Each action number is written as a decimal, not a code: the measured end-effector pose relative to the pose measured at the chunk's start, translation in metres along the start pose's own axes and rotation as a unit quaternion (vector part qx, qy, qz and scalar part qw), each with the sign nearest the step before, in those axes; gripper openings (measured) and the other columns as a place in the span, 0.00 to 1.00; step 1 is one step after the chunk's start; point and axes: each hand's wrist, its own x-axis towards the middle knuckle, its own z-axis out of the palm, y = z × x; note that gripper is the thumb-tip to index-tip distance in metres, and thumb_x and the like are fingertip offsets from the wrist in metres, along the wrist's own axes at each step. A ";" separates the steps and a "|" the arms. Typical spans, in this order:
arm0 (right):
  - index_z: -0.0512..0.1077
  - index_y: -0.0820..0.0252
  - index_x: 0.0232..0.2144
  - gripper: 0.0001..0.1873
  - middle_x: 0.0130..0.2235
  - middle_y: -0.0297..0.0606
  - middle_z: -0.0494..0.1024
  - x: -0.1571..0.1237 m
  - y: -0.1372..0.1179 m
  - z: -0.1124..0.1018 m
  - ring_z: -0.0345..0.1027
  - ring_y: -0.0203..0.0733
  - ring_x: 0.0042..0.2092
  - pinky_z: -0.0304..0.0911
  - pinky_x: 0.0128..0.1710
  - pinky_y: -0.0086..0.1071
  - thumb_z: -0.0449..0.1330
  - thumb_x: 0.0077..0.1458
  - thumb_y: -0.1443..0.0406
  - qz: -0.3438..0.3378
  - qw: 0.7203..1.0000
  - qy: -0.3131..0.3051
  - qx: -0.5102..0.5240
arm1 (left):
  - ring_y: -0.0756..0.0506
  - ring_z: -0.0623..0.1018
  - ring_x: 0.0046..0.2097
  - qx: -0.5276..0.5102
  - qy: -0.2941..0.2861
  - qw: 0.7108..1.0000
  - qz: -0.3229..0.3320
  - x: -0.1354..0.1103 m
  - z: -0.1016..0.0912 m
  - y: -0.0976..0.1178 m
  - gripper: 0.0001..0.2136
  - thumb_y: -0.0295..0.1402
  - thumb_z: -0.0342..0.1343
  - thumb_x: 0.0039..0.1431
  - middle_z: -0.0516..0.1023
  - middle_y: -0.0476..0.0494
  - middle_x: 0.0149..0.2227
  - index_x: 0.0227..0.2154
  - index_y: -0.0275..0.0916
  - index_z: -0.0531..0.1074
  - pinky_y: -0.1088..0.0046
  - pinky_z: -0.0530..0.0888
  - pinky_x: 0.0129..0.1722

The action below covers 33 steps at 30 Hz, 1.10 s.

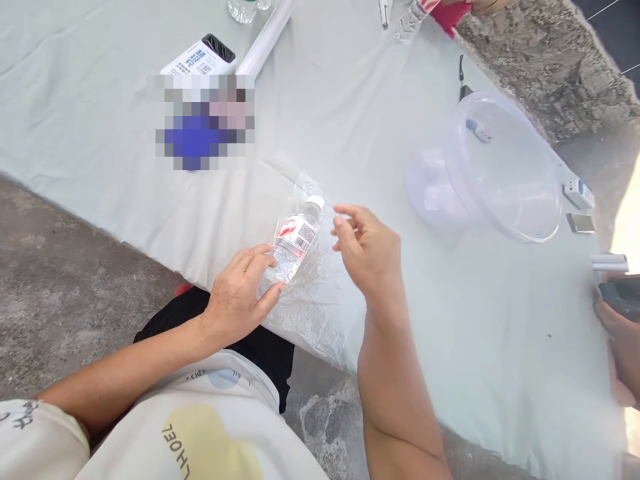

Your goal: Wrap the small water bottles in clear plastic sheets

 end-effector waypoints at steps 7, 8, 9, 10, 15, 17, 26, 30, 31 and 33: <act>0.81 0.50 0.39 0.17 0.54 0.38 0.77 0.098 -0.026 0.019 0.71 0.42 0.38 0.61 0.33 0.35 0.57 0.56 0.73 -0.303 0.915 -0.151 -0.219 | 0.39 0.80 0.53 0.057 0.068 0.995 0.048 0.001 0.011 0.000 0.15 0.33 0.60 0.63 0.79 0.35 0.53 0.51 0.39 0.68 0.62 0.81 0.48; 0.81 0.52 0.36 0.15 0.52 0.38 0.78 0.106 -0.029 0.023 0.70 0.42 0.37 0.60 0.32 0.35 0.58 0.55 0.74 -0.305 0.904 -0.180 -0.238 | 0.39 0.80 0.52 0.057 0.076 0.994 0.051 0.001 0.012 0.000 0.16 0.33 0.61 0.63 0.79 0.35 0.53 0.51 0.39 0.67 0.63 0.81 0.46; 0.80 0.53 0.33 0.13 0.49 0.38 0.79 0.112 -0.032 0.025 0.70 0.41 0.36 0.58 0.32 0.35 0.59 0.54 0.74 -0.306 0.896 -0.202 -0.253 | 0.40 0.80 0.52 0.056 0.083 0.993 0.055 0.001 0.014 0.001 0.15 0.33 0.61 0.63 0.79 0.35 0.52 0.51 0.39 0.67 0.64 0.81 0.45; 0.80 0.54 0.31 0.12 0.46 0.38 0.80 0.115 -0.033 0.026 0.69 0.40 0.34 0.58 0.32 0.34 0.60 0.54 0.74 -0.308 0.889 -0.215 -0.262 | 0.40 0.80 0.51 0.057 0.090 0.993 0.059 0.001 0.015 0.001 0.14 0.32 0.61 0.63 0.79 0.36 0.52 0.50 0.39 0.68 0.65 0.81 0.45; 0.81 0.57 0.35 0.15 0.42 0.40 0.81 0.100 -0.013 0.008 0.72 0.41 0.35 0.62 0.33 0.35 0.55 0.59 0.75 -0.343 0.890 -0.186 -0.238 | 0.42 0.78 0.48 0.084 0.117 0.985 0.100 0.001 0.019 0.005 0.07 0.27 0.59 0.63 0.81 0.39 0.49 0.43 0.40 0.69 0.66 0.80 0.43; 0.81 0.57 0.37 0.18 0.43 0.41 0.82 0.086 0.003 0.000 0.75 0.44 0.40 0.67 0.36 0.36 0.52 0.62 0.75 -0.356 0.901 -0.149 -0.200 | 0.42 0.77 0.46 0.107 0.127 0.978 0.124 0.002 0.022 0.007 0.08 0.25 0.60 0.62 0.82 0.41 0.47 0.41 0.40 0.70 0.68 0.78 0.40; 0.78 0.48 0.52 0.24 0.53 0.36 0.82 0.022 0.091 -0.013 0.75 0.44 0.57 0.72 0.58 0.46 0.49 0.66 0.73 -0.355 0.934 -0.007 -0.024 | 0.46 0.80 0.44 0.162 0.100 0.943 0.274 -0.007 0.046 0.025 0.08 0.21 0.60 0.61 0.86 0.52 0.41 0.34 0.41 0.74 0.67 0.67 0.42; 0.75 0.45 0.57 0.26 0.60 0.36 0.77 -0.011 0.122 -0.002 0.68 0.45 0.64 0.64 0.65 0.53 0.46 0.66 0.70 -0.276 0.961 0.008 -0.008 | 0.49 0.80 0.48 0.197 0.014 0.929 0.314 -0.018 0.058 0.030 0.09 0.19 0.56 0.64 0.84 0.53 0.38 0.34 0.41 0.73 0.68 0.66 0.44; 0.73 0.46 0.59 0.27 0.61 0.37 0.76 -0.018 0.128 0.001 0.66 0.46 0.65 0.63 0.65 0.54 0.46 0.66 0.70 -0.256 0.967 0.007 -0.011 | 0.50 0.79 0.50 0.206 -0.005 0.924 0.321 -0.021 0.060 0.031 0.09 0.19 0.55 0.64 0.83 0.52 0.38 0.35 0.41 0.73 0.68 0.67 0.44; 0.72 0.50 0.61 0.27 0.60 0.41 0.77 -0.030 0.140 0.006 0.65 0.49 0.67 0.63 0.64 0.56 0.46 0.64 0.70 -0.227 0.974 0.005 -0.015 | 0.49 0.78 0.53 0.210 -0.038 0.918 0.335 -0.026 0.063 0.032 0.09 0.20 0.52 0.66 0.83 0.49 0.39 0.39 0.41 0.73 0.67 0.68 0.46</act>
